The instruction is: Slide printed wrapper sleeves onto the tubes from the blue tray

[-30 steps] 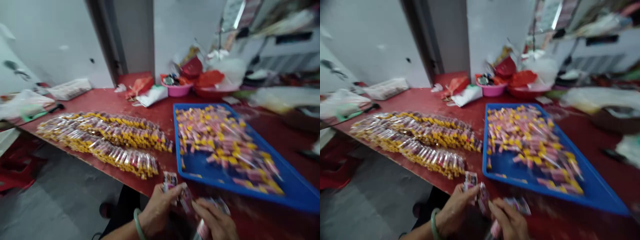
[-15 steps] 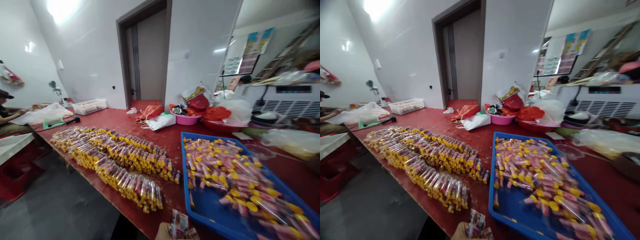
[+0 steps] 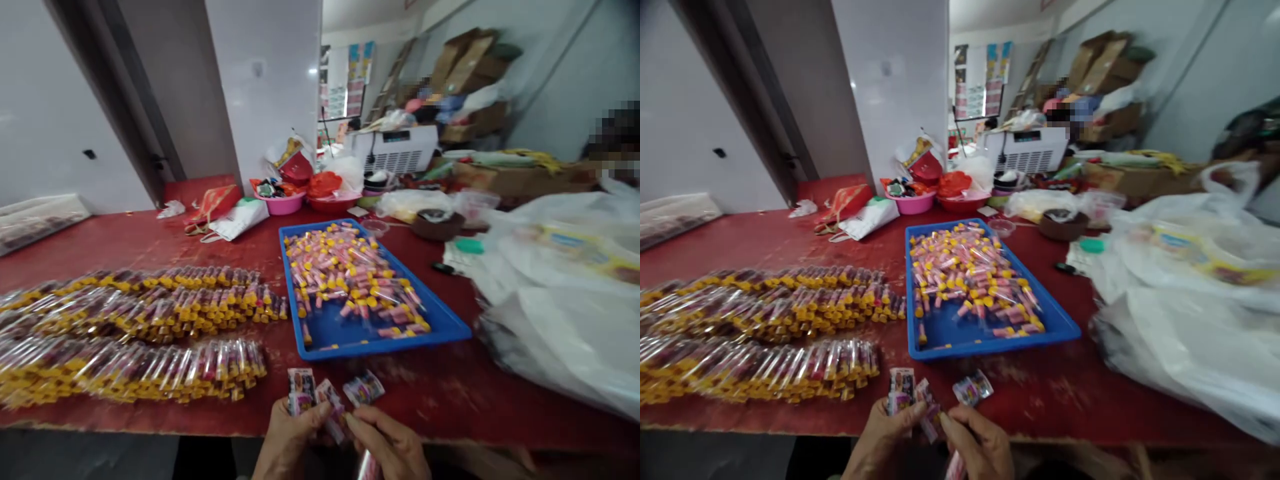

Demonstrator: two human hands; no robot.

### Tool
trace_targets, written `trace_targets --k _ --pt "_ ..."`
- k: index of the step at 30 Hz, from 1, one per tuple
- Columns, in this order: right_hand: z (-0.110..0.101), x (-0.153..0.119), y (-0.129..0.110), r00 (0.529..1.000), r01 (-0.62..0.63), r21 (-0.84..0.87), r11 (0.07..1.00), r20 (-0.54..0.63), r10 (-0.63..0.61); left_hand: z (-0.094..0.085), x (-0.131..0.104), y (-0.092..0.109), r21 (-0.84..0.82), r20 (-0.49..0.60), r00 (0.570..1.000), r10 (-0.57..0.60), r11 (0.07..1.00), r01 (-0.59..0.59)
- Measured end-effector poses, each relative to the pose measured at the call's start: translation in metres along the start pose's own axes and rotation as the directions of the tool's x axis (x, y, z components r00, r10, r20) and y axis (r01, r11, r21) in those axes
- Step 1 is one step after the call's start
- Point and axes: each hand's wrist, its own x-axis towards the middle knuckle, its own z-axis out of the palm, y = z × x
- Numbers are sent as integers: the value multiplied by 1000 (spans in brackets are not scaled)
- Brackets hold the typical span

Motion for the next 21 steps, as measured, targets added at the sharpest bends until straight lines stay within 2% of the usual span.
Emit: trace_targets --k 3,6,10,14,18,21 --pt "-1 -12 -4 998 32 0 999 -56 -32 8 -14 10 48 8 1000 19 999 -19" --pt "-10 -25 -9 997 69 8 998 -36 -68 12 -24 22 20 -17 1000 21 1000 -21" --pt "-28 -30 -7 990 138 138 981 9 -141 5 -21 25 -79 -91 993 78 993 -85" --pt "-33 -37 -4 962 264 153 952 25 -270 -3 -25 22 -120 -93 995 47 991 -58" --pt "-19 -40 -4 903 429 110 897 -64 -424 -5 -30 20 -141 -83 996 7 990 -19" --pt "-6 -39 -8 816 559 -4 829 -177 -551 -4 -33 21 -149 -94 996 -12 989 -2"
